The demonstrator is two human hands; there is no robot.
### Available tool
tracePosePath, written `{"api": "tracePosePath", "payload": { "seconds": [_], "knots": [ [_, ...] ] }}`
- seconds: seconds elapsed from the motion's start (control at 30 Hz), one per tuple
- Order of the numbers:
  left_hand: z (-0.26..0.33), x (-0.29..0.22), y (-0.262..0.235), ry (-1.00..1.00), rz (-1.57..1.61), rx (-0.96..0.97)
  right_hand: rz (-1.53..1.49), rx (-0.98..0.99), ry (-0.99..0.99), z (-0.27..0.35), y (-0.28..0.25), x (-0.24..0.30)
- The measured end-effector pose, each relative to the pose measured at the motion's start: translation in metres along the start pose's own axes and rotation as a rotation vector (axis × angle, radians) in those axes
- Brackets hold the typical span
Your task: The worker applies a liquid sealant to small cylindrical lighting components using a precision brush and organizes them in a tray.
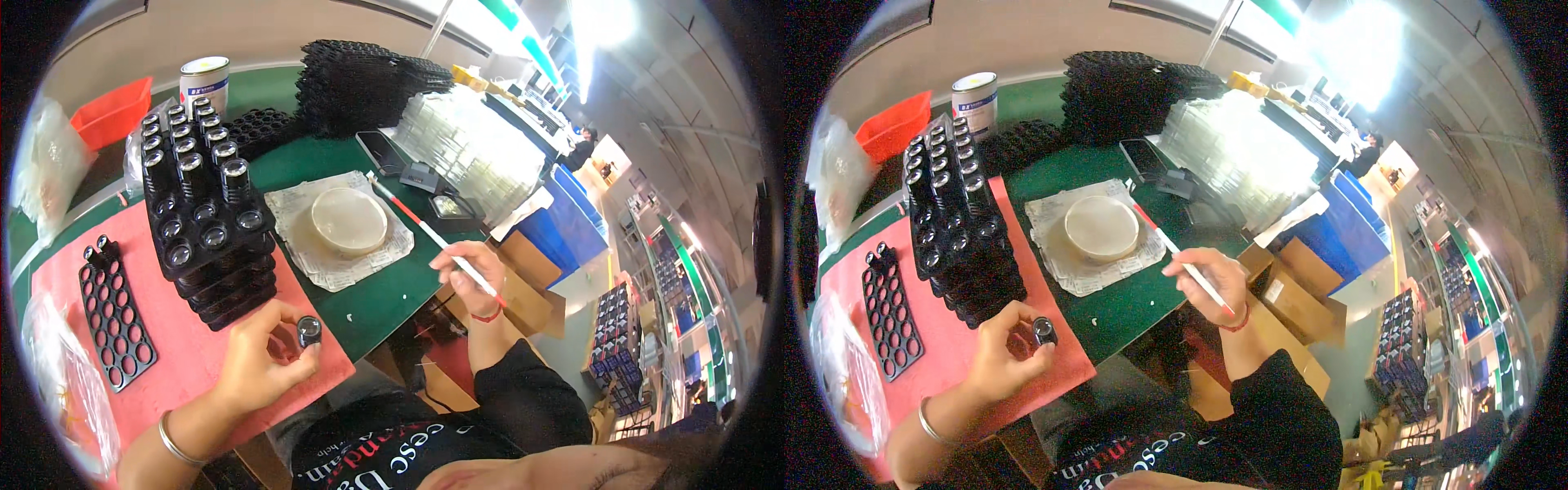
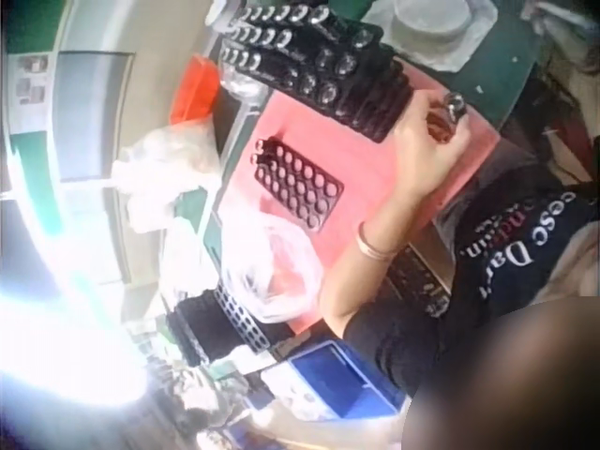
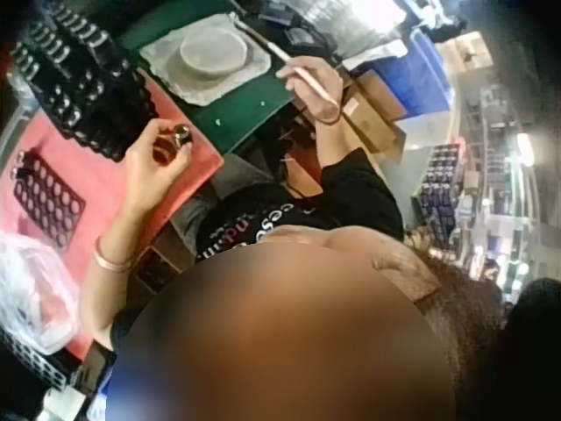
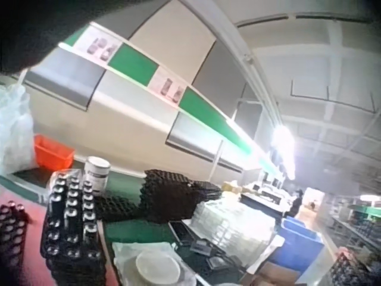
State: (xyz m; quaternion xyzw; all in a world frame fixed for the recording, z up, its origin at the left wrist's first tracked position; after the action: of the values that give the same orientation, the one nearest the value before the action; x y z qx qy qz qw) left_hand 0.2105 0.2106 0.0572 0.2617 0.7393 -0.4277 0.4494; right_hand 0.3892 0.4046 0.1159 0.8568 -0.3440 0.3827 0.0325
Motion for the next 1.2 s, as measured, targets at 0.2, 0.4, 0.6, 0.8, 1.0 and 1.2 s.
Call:
{"api": "tracePosePath", "payload": {
  "seconds": [0.2,0.4,0.6,0.8,1.0,1.2],
  "knots": [
    [-0.002,0.0,0.0,-0.023,0.02,-0.005,0.357,-0.241,-0.24,0.001,-0.009,0.02],
    [0.0,0.001,-0.001,-0.077,0.029,0.034,0.484,-0.293,-0.217,0.002,-0.004,0.005],
    [-0.001,0.001,-0.001,-0.039,0.013,0.002,0.481,-0.304,-0.088,-0.003,-0.007,-0.003],
    [-0.002,0.004,-0.001,-0.067,0.025,0.006,0.221,-0.484,-0.028,0.004,-0.029,-0.01],
    [-0.001,0.008,-0.005,-0.078,0.05,-0.021,0.288,-0.471,-0.039,0.007,-0.025,-0.012],
    [0.003,0.012,-0.012,-0.145,0.22,-0.12,-0.422,-0.669,-0.201,0.038,-0.046,-0.021]
  ]
}}
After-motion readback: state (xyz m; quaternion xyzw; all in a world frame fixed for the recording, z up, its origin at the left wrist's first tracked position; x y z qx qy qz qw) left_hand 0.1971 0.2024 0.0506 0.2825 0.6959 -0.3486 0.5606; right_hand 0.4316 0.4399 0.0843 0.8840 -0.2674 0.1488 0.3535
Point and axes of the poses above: each hand's wrist, its own z-axis away from the middle knuckle, its own y-axis out of the palm, x = y × z, the point moved 8 cm from there along -z, towards the middle knuckle, and after that the axes turned 7 degrees about -z, right-handed, at the moved point
